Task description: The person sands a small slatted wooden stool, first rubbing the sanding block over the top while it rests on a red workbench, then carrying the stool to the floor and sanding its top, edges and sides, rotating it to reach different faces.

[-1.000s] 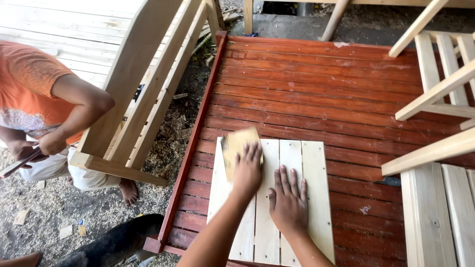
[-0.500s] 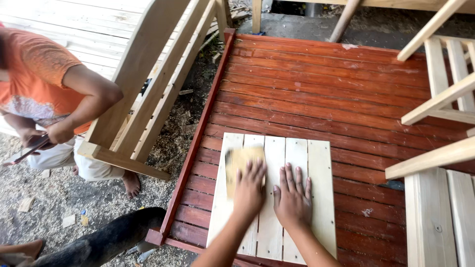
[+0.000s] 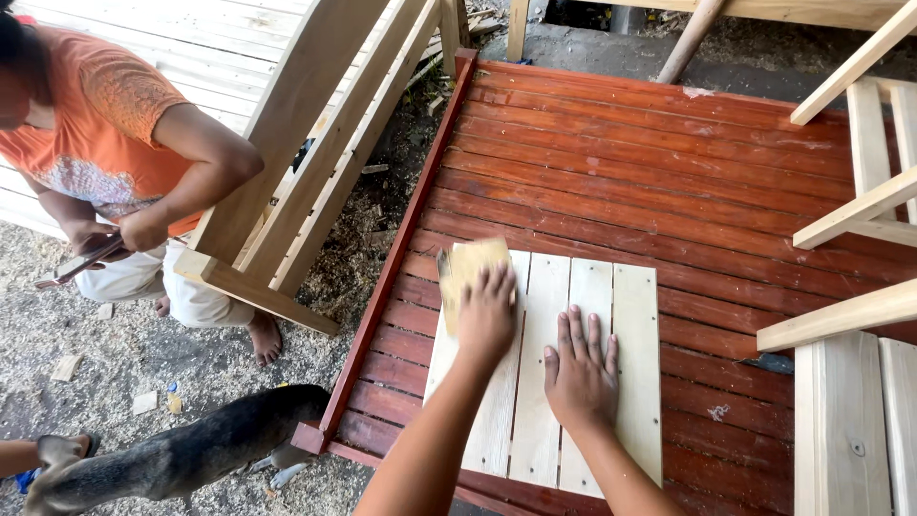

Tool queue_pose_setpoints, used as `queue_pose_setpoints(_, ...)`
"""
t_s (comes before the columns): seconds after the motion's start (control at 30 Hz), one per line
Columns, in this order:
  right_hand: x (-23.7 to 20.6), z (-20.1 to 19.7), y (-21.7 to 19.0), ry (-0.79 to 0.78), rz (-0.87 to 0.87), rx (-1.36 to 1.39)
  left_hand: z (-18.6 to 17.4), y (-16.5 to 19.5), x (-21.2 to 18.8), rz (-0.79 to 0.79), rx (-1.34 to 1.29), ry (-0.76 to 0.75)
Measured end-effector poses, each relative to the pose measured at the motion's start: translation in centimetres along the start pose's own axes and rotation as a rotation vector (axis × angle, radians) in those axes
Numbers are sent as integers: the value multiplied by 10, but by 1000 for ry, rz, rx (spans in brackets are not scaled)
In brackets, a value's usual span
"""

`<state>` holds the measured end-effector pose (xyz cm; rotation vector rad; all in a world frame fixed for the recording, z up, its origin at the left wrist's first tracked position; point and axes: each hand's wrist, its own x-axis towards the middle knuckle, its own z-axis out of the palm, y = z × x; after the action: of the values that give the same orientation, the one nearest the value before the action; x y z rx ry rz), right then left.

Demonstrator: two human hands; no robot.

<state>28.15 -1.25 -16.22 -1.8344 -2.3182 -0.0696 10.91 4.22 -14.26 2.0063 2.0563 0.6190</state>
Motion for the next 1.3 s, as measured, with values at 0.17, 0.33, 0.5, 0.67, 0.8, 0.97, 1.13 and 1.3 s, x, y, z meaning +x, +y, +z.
queue_pose_setpoints(0.17, 4, -5, -3, 13, 0, 7, -23, 1, -123, 95, 96, -146)
queue_pose_setpoints(0.33, 2, -6, -3, 29, 21, 27, -15, -11, -47, 36, 133, -272)
queue_pose_setpoints(0.5, -5, -5, -5, 35, 37, 13, -9, -8, 53, 1, 126, -148)
queue_pose_setpoints(0.67, -19, -8, -16, 55, 53, 26, -12, -18, -41, 182, 104, -173)
queue_pose_setpoints(0.8, -16, -12, -19, 19, 77, 11, -19, -28, -97, 216, 105, -297)
queue_pose_setpoints(0.97, -17, -17, -20, 52, 70, 8, -1, -21, 9, 136, 160, -290)
queue_pose_setpoints(1.13, -20, -20, -22, 40, 88, 12, 7, -15, 54, 131, 189, -208)
queue_pose_setpoints(1.3, -19, -22, -23, 55, 79, 10, -10, -20, -5, 195, 230, -311)
